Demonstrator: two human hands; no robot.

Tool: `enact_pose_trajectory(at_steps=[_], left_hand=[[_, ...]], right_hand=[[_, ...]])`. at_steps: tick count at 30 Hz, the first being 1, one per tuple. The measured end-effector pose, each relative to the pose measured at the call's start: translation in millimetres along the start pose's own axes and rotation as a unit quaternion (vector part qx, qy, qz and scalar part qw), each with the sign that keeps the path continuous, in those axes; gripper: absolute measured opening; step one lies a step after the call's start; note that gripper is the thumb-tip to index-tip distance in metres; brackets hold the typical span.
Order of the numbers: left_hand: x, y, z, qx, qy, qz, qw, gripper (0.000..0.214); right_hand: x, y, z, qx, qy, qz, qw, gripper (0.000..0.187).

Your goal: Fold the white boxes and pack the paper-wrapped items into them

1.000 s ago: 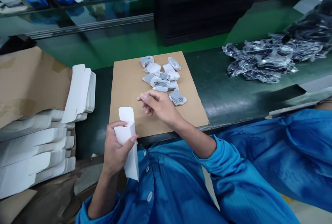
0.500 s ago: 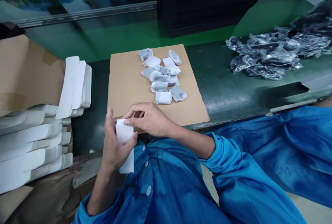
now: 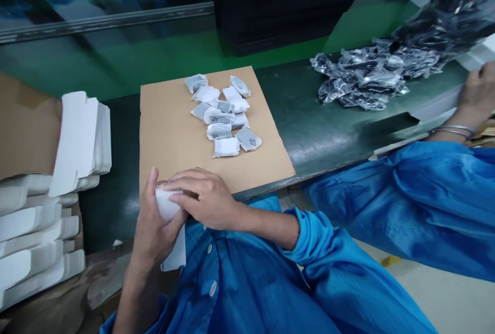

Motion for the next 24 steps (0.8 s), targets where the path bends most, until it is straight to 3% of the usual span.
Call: enact_pose_trajectory(at_steps=[3,5,8,10,12,14,15,17,19,20,22,24], left_hand=[[-1.8,-2.1,-7.1,-0.021,-0.015,-0.006,1.000,0.081],[-1.4,0.5,-8.2,-0.002,-0.040,-0.030,0.999,0.078],[7.7,13.2,12.4,0.097,-0.131,-0.149,0.975,0.065],[11.7,25.6,37.0,0.152,-0.223,-0.225,0.936,0.052],[14.1,38.4,58.6,0.167,-0.274,-0.255,0.912,0.045],[20.4,42.7,70.4,0.162,-0.256,-0.264,0.916,0.047],[25.8,40.6,69.9,0.149,-0.210,-0.262,0.930,0.049],[35.3,31.9,54.4,0.078,-0.080,-0.223,0.968,0.055],[31.4,21.9,25.6,-0.051,0.063,-0.091,0.993,0.060],[23.9,15.6,13.0,-0.115,0.113,0.001,0.987,0.062],[9.2,3.5,-1.9,-0.198,0.163,0.153,0.954,0.062],[2.4,1.9,-4.5,-0.212,0.201,0.204,0.934,0.055]], right_hand=[[-7.2,-10.2,1.8,0.015,-0.106,-0.057,0.993,0.026],[-6.2,-8.1,5.1,0.023,-0.160,-0.015,0.987,0.031],[20.3,1.0,9.6,0.037,-0.278,0.025,0.959,0.035],[44.8,5.8,1.7,-0.013,-0.429,0.031,0.903,0.038],[61.1,6.2,-14.8,-0.082,-0.557,0.069,0.823,0.036],[66.5,2.7,-30.2,-0.118,-0.613,0.112,0.773,0.037],[66.5,0.9,-34.6,-0.120,-0.615,0.122,0.770,0.037],[64.7,-1.3,-37.8,-0.117,-0.572,0.135,0.801,0.035],[60.8,-1.9,-39.1,-0.126,-0.473,0.182,0.853,0.034],[59.2,-1.6,-39.1,-0.135,-0.423,0.205,0.872,0.034],[61.7,-0.2,-39.8,-0.165,-0.403,0.202,0.877,0.031],[68.8,-0.1,-40.9,-0.199,-0.469,0.134,0.850,0.034]])
Point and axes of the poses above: each hand's wrist, its own y-axis towards the middle knuckle, its own x-axis out of the back of the hand, z = x × y, the point moved 6 cm from there along y, towards the middle knuckle, and after that the axes turned 7 degrees about z, right-handed, at the moved point
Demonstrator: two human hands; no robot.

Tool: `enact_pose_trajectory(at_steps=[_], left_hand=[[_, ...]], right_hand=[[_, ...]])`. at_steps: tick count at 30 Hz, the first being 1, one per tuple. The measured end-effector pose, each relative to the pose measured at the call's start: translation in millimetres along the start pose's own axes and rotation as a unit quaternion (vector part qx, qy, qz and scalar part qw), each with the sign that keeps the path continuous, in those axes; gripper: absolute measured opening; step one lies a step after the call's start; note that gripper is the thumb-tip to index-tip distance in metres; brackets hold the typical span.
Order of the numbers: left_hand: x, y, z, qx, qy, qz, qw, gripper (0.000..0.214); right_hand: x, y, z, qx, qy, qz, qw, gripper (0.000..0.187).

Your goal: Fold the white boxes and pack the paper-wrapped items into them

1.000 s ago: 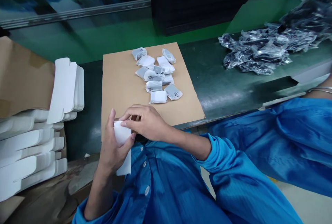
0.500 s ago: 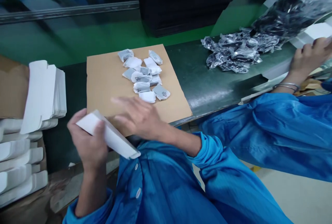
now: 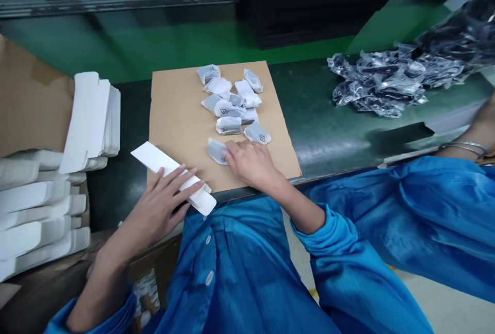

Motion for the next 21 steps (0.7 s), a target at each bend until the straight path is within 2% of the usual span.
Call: enact_pose_trajectory(at_steps=[2,5,7,10,13,17,19,21], left_hand=[[-0.1,6.3,5.8,0.031,0.033,-0.015,0.999,0.046],[-2.9,15.7,15.2,0.082,0.056,-0.025,0.995,0.052],[-3.8,18.7,15.1,0.088,0.054,-0.020,0.994,0.059],[-2.7,18.7,5.4,0.039,0.039,0.003,0.998,0.053],[-1.0,16.2,-2.7,-0.013,0.009,0.029,0.999,0.058],[4.4,12.4,4.2,0.005,-0.020,-0.015,1.000,0.046],[6.3,10.4,7.6,0.008,-0.031,-0.043,0.999,0.040],[6.5,9.2,8.3,-0.005,-0.048,-0.053,0.997,0.037]], right_hand=[[0.3,-3.7,-1.1,-0.045,-0.053,-0.070,0.995,0.038],[-8.4,-9.0,9.4,0.005,-0.079,-0.113,0.990,0.044],[-12.3,-8.6,11.5,0.014,-0.079,-0.116,0.990,0.044],[-12.5,0.0,7.8,-0.001,-0.054,-0.099,0.994,0.033],[-10.2,9.6,3.1,0.012,-0.018,-0.068,0.997,0.028],[-2.2,2.4,-5.0,0.028,0.074,-0.034,0.996,0.038],[-0.5,-8.4,0.0,0.078,0.157,0.012,0.984,0.039],[1.0,-19.1,13.2,0.158,0.209,0.048,0.964,0.040]])
Point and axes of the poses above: each hand's wrist, its own y-axis towards the middle knuckle, its own x-axis out of the back of the hand, z = x × y, the point moved 6 cm from there along y, towards the middle knuckle, and after that the axes turned 7 degrees about z, right-handed, at the moved point
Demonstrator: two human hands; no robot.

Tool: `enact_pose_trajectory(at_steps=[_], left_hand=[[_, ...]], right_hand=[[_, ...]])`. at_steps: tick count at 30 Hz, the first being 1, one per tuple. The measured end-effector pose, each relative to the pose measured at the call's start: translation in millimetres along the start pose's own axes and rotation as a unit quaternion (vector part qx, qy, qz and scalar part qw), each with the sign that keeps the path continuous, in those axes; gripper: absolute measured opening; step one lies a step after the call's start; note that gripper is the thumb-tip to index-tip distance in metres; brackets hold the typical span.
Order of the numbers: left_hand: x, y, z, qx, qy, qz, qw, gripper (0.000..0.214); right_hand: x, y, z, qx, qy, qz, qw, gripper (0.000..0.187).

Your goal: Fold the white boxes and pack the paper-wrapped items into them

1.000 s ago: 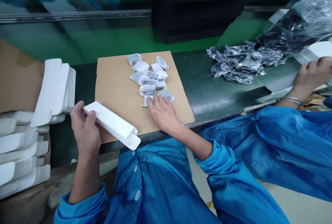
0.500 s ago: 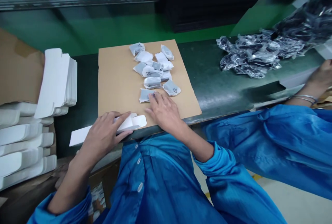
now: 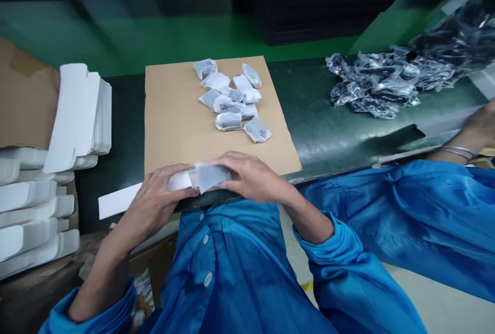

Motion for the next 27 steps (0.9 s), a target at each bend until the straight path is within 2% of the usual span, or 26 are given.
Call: enact_pose_trajectory(at_steps=[2,5,7,9,11,13,16,18,21,23,25,27], left_hand=[[-0.4,-0.4,-1.1,-0.014,-0.014,0.001,1.000,0.037],[-0.7,-0.3,-3.9,-0.022,-0.011,-0.002,1.000,0.037],[-0.3,-0.9,-6.5,-0.023,0.006,-0.011,1.000,0.039],[0.4,-2.8,-9.5,-0.029,0.021,-0.029,0.999,0.041],[1.0,-6.1,-9.4,-0.021,0.027,-0.056,0.998,0.038],[-0.1,-9.4,-4.8,0.013,0.025,-0.082,0.996,0.030],[-3.3,-10.7,-1.1,0.047,0.029,-0.123,0.991,0.024],[-4.3,-6.6,-8.8,0.026,0.052,-0.155,0.986,0.027],[-0.5,5.4,-28.6,-0.009,0.088,-0.203,0.975,0.036],[6.9,14.7,-38.5,-0.019,0.086,-0.218,0.972,0.039],[19.9,20.3,-39.8,-0.022,0.084,-0.227,0.970,0.041],[39.8,17.4,-24.8,0.016,0.096,-0.261,0.960,0.045]], right_hand=[[-7.3,-0.3,13.9,0.063,-0.018,0.023,0.998,0.039],[-23.1,9.4,23.4,0.090,-0.111,0.021,0.989,0.036],[-36.0,16.2,27.0,0.085,-0.151,-0.006,0.985,0.037],[-47.4,17.9,31.4,0.070,-0.143,-0.068,0.985,0.040],[-58.0,14.3,34.5,0.049,-0.062,-0.131,0.988,0.044],[-67.7,8.8,32.0,0.002,0.093,-0.179,0.979,0.049],[-81.7,4.4,27.9,-0.067,0.324,-0.209,0.920,0.051],[-82.8,6.8,30.9,-0.082,0.360,-0.221,0.903,0.049],[-69.2,14.0,25.7,-0.102,0.361,-0.243,0.894,0.048],[-50.3,17.1,13.0,-0.109,0.398,-0.237,0.879,0.049],[-19.2,12.0,-0.7,-0.110,0.396,-0.220,0.885,0.050],[23.6,-6.1,-11.8,-0.121,0.307,-0.234,0.915,0.043]])
Point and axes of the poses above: each hand's wrist, its own y-axis towards the middle knuckle, its own x-axis out of the back of the hand, z = x × y, the point moved 6 cm from there along y, towards the middle knuckle, and after that the axes turned 7 degrees about z, right-handed, at the moved point
